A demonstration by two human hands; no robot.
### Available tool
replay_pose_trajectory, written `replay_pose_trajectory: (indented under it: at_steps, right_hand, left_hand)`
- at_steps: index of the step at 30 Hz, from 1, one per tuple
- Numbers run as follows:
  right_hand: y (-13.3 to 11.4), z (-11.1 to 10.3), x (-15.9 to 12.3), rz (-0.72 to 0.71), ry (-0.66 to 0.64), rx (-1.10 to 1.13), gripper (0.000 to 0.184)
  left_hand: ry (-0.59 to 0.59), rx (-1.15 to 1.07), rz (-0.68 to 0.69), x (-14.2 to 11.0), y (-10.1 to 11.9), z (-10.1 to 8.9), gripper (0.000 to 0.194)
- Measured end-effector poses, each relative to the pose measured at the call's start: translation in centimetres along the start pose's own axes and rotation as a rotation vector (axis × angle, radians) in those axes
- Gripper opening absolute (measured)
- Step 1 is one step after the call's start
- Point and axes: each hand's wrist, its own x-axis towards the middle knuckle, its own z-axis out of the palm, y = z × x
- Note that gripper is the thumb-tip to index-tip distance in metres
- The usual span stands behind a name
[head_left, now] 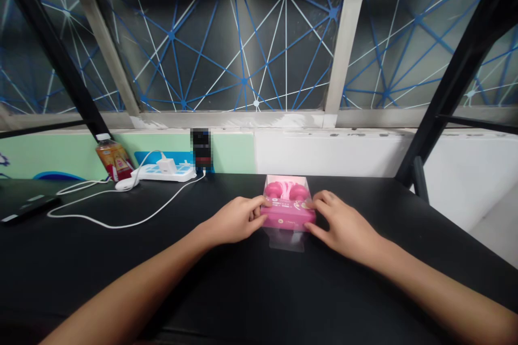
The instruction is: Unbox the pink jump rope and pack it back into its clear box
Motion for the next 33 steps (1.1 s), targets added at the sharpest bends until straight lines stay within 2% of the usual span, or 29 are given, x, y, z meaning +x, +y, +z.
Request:
replay_pose_trajectory:
  at_steps: [8, 12, 15, 17, 24, 28, 33]
  right_hand:
    - [-1.0, -0.5, 0.1, -0.249, -0.044, -0.017, 0.022]
    - [-1.5, -1.1, -0.1, -0.245, -0.114, -0.02, 0.015]
    - [-1.6, -1.3, -0.3, -0.23, -0.164, -0.035, 0.031]
    - [-1.6, -1.3, -0.4, -0.231, -0.177, -0.052, 0.034]
    - [-1.7, -1.4, -0.1, -0.223, -0.106, -0.009, 0.016]
    - [-1.1, -1.2, 0.2, -0.156, -0.033, 0.12, 0.017]
    - [-0.3, -0.7, 0.4, -0.183, 0.031, 0.223, 0.019]
  left_hand:
    - [-0.015, -0.003, 0.019, 0.1, 0.2, -0.1, 0.021]
    - [-0.006, -0.007, 0.017, 0.1, 0.3, -0.1, 0.022]
    - [-0.01, 0.0, 0.018, 0.1, 0.3, -0.1, 0.021]
    - [-0.011, 0.005, 0.016, 0.1, 0.3, -0.1, 0.021]
    - [-0.014, 0.005, 0.031, -0.1, 0.5, -0.2, 0.021]
    - [-0.019, 0.029, 0.055, -0.1, 0.9, -0.3, 0.021]
    - [0.065, 0.145, 0.05, 0.1, 0.9, 0.2, 0.021]
